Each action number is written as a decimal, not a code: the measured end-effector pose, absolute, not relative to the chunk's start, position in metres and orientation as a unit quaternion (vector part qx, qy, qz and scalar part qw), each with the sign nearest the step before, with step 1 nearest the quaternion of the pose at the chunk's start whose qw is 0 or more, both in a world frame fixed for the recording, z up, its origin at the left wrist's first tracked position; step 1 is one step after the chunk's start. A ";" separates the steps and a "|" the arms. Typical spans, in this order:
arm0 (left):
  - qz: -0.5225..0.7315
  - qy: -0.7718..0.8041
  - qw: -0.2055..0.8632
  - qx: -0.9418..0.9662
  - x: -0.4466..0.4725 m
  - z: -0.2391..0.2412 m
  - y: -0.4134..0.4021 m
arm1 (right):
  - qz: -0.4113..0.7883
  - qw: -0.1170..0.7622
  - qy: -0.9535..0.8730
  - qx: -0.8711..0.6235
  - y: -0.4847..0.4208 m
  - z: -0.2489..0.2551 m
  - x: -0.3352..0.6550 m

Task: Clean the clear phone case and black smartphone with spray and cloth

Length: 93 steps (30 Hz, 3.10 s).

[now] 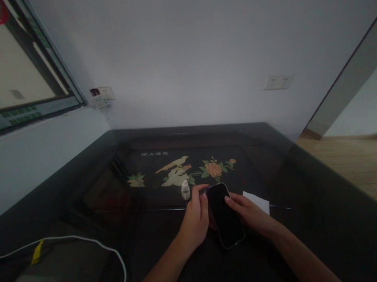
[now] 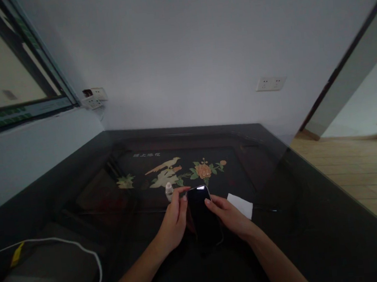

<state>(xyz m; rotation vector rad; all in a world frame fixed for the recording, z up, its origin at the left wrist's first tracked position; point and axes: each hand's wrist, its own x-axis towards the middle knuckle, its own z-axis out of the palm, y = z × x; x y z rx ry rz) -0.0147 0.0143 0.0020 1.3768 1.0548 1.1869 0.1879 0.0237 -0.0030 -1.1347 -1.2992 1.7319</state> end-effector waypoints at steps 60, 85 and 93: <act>0.429 0.346 0.626 0.552 -0.021 0.001 0.010 | 0.069 -0.024 -0.785 -0.615 -0.016 0.076 0.127; 0.330 0.505 0.588 0.540 -0.024 -0.015 0.026 | 0.163 0.333 -0.694 -0.617 -0.017 0.056 0.169; 0.299 0.522 0.516 0.610 -0.028 -0.016 0.027 | 0.525 0.516 -0.493 -0.463 0.022 0.042 0.176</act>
